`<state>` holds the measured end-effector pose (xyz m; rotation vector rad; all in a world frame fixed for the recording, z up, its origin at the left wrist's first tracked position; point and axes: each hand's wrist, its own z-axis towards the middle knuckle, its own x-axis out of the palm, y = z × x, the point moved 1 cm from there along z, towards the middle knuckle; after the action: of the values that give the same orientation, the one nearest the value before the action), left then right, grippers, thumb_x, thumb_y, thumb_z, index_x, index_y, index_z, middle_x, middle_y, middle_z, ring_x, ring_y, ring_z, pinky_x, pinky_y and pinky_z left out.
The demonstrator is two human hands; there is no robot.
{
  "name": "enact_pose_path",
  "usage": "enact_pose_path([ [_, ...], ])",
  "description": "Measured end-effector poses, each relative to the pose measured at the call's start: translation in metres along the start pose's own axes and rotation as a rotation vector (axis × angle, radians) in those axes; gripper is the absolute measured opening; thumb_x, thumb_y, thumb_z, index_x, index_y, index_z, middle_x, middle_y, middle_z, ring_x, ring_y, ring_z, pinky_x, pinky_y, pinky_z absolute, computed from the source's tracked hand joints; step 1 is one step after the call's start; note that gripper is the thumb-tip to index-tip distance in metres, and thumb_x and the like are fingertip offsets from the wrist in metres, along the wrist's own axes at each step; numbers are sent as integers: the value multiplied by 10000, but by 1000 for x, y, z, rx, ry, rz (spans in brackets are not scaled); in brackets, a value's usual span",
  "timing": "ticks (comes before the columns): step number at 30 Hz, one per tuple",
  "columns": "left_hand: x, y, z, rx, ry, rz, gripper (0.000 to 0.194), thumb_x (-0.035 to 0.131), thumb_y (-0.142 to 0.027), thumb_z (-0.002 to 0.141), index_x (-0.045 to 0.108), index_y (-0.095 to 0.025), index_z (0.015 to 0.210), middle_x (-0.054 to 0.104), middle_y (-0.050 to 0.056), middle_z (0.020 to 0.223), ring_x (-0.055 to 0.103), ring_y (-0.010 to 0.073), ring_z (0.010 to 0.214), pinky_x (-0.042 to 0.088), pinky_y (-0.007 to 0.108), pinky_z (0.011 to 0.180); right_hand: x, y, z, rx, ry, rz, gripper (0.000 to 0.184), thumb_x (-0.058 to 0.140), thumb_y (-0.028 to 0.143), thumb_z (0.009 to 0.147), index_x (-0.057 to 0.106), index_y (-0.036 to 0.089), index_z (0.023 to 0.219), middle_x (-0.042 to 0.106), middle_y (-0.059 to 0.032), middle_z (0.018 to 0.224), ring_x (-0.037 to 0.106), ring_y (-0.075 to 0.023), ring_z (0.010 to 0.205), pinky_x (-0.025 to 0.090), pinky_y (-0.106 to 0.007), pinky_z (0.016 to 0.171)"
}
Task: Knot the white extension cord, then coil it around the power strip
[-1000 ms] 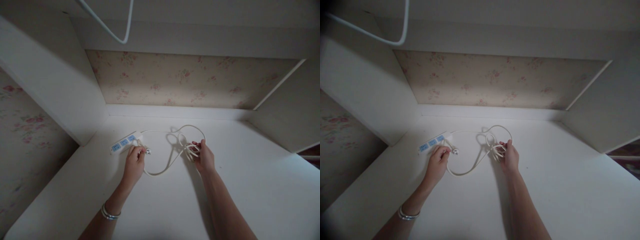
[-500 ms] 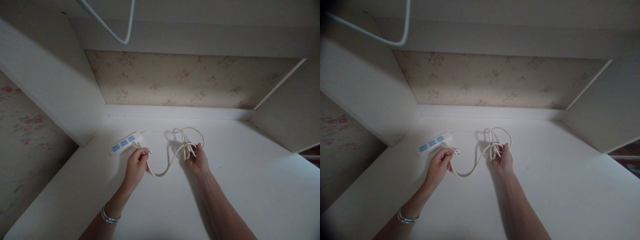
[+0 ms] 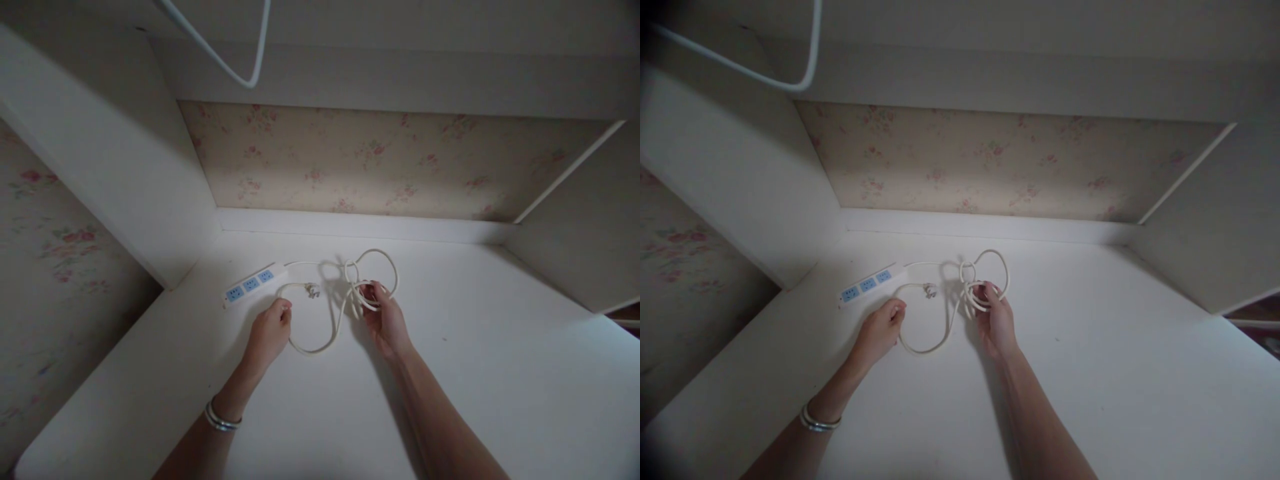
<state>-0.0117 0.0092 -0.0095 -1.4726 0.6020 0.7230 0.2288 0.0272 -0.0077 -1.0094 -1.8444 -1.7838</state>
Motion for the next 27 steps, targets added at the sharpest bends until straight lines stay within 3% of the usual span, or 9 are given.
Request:
enact_pose_path([
  [4, 0, -7, -4, 87, -51, 63, 169, 464, -250, 883, 626, -226, 924, 638, 2, 689, 592, 141, 645, 354, 228, 600, 8, -4, -7, 4, 18, 29, 91, 697, 264, 808, 688, 188, 857, 721, -15, 866, 670, -96, 790, 548, -168, 708],
  [8, 2, -19, -10, 137, -44, -215, 218, 468, -355, 893, 625, -206, 920, 592, -14, 647, 543, 134, 593, 369, 229, 590, 20, -11, -21, 45, 48, 1, 109, 705, 280, 802, 678, 197, 868, 719, -13, 899, 668, -97, 804, 541, -179, 719],
  [12, 5, -31, -14, 84, 101, -556, 363, 443, -488, 892, 628, -179, 937, 650, 30, 792, 591, 159, 714, 440, 247, 671, 32, -20, -37, 99, 87, -41, 138, 726, 288, 779, 656, 220, 875, 714, -6, 969, 668, -114, 864, 533, -219, 762],
  [17, 7, -41, -20, 132, 265, -751, 370, 454, -475, 897, 634, -177, 1024, 671, 61, 917, 600, 183, 861, 458, 294, 824, 37, -27, -46, 133, 221, -104, 167, 738, 300, 761, 636, 225, 870, 704, -1, 977, 663, -135, 874, 512, -257, 787],
  [20, 10, -40, -22, 74, 277, -761, 342, 509, -453, 872, 613, -180, 1049, 640, 22, 815, 574, 144, 718, 456, 254, 701, 36, -29, -46, 133, 268, -166, 193, 741, 314, 754, 628, 218, 877, 695, -8, 979, 657, -146, 880, 499, -262, 791],
  [23, 13, -36, -20, 18, 269, -698, 308, 501, -430, 865, 614, -169, 984, 556, -28, 654, 487, 114, 561, 372, 219, 534, 32, -31, -44, 108, 261, -231, 259, 731, 330, 760, 605, 233, 964, 677, -8, 976, 648, -151, 872, 497, -289, 814],
  [27, 11, -35, -17, 53, 164, -549, 274, 472, -379, 873, 648, -169, 870, 564, -21, 632, 496, 126, 590, 356, 226, 551, 23, -28, -38, -125, 78, -438, 452, 723, 343, 754, 510, 305, 1151, 582, -10, 1134, 607, -138, 863, 508, -307, 797],
])
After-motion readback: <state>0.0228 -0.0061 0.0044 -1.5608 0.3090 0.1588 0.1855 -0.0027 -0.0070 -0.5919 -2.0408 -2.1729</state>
